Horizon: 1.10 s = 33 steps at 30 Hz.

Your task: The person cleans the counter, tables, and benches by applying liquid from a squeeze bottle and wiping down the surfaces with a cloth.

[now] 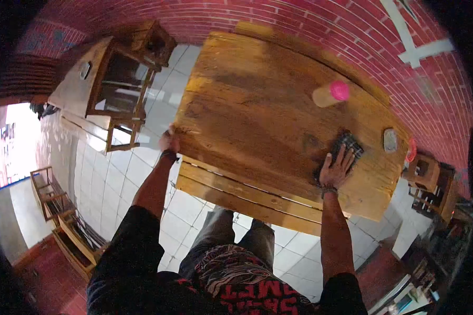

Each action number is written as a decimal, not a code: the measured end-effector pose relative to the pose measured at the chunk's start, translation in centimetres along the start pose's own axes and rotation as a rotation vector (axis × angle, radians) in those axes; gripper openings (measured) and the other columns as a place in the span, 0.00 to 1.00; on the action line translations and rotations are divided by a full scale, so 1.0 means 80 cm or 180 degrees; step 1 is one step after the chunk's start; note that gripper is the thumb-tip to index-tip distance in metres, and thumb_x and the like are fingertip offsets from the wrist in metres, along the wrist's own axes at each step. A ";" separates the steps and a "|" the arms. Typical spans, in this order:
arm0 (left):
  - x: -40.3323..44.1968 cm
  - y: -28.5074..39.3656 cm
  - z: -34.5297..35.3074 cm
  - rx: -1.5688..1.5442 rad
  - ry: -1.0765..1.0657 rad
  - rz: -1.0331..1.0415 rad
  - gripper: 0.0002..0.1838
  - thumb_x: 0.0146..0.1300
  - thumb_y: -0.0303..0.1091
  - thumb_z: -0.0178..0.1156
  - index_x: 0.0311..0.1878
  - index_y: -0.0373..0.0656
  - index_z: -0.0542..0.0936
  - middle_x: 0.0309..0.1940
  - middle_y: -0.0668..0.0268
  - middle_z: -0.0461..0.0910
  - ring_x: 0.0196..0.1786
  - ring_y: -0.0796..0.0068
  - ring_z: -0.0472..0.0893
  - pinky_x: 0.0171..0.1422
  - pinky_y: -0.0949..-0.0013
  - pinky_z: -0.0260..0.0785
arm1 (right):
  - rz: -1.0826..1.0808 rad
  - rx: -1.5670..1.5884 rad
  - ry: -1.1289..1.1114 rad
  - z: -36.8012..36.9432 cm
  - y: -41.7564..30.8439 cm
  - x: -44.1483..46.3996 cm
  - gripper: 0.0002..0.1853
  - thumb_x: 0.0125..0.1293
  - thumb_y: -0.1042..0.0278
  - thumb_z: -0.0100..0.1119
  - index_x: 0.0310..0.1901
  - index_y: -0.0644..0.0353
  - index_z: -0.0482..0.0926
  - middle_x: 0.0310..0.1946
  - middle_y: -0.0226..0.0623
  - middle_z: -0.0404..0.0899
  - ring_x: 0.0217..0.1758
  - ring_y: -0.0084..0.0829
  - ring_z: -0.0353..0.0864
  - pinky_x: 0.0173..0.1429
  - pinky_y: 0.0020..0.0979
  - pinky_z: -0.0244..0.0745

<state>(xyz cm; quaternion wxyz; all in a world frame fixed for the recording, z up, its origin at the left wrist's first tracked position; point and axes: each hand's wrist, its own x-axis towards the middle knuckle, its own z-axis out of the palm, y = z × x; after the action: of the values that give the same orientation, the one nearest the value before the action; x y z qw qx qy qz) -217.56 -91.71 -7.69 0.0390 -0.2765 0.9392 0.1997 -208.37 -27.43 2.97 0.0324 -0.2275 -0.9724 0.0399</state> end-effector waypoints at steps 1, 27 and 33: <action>-0.008 0.015 -0.008 0.0119 -0.0185 -0.0077 0.39 0.77 0.67 0.50 0.73 0.40 0.74 0.59 0.39 0.83 0.59 0.36 0.83 0.62 0.42 0.75 | -0.0078 0.0197 0.0144 0.013 0.007 0.000 0.40 0.83 0.33 0.38 0.88 0.44 0.52 0.89 0.45 0.45 0.92 0.49 0.41 0.87 0.63 0.39; -0.062 0.102 -0.034 -0.1990 0.0695 -0.1405 0.20 0.79 0.44 0.57 0.57 0.37 0.87 0.42 0.52 0.91 0.45 0.58 0.90 0.53 0.58 0.80 | -0.3278 0.0314 -0.0119 0.056 -0.597 0.081 0.34 0.81 0.41 0.45 0.84 0.35 0.60 0.86 0.44 0.55 0.88 0.51 0.52 0.85 0.69 0.41; -0.066 0.121 -0.060 -0.2179 0.0594 -0.1389 0.22 0.82 0.49 0.54 0.51 0.38 0.86 0.36 0.54 0.90 0.40 0.57 0.90 0.47 0.57 0.80 | -0.3859 0.0461 -0.1380 -0.005 -0.474 -0.098 0.38 0.72 0.45 0.61 0.82 0.43 0.65 0.84 0.44 0.59 0.86 0.47 0.57 0.82 0.66 0.52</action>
<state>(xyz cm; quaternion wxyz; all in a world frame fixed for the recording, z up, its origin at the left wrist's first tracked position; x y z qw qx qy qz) -218.11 -83.54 1.06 -0.0990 -0.4830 0.7375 0.4615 -218.04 -64.77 6.50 -0.1327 0.3779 -0.9077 0.1251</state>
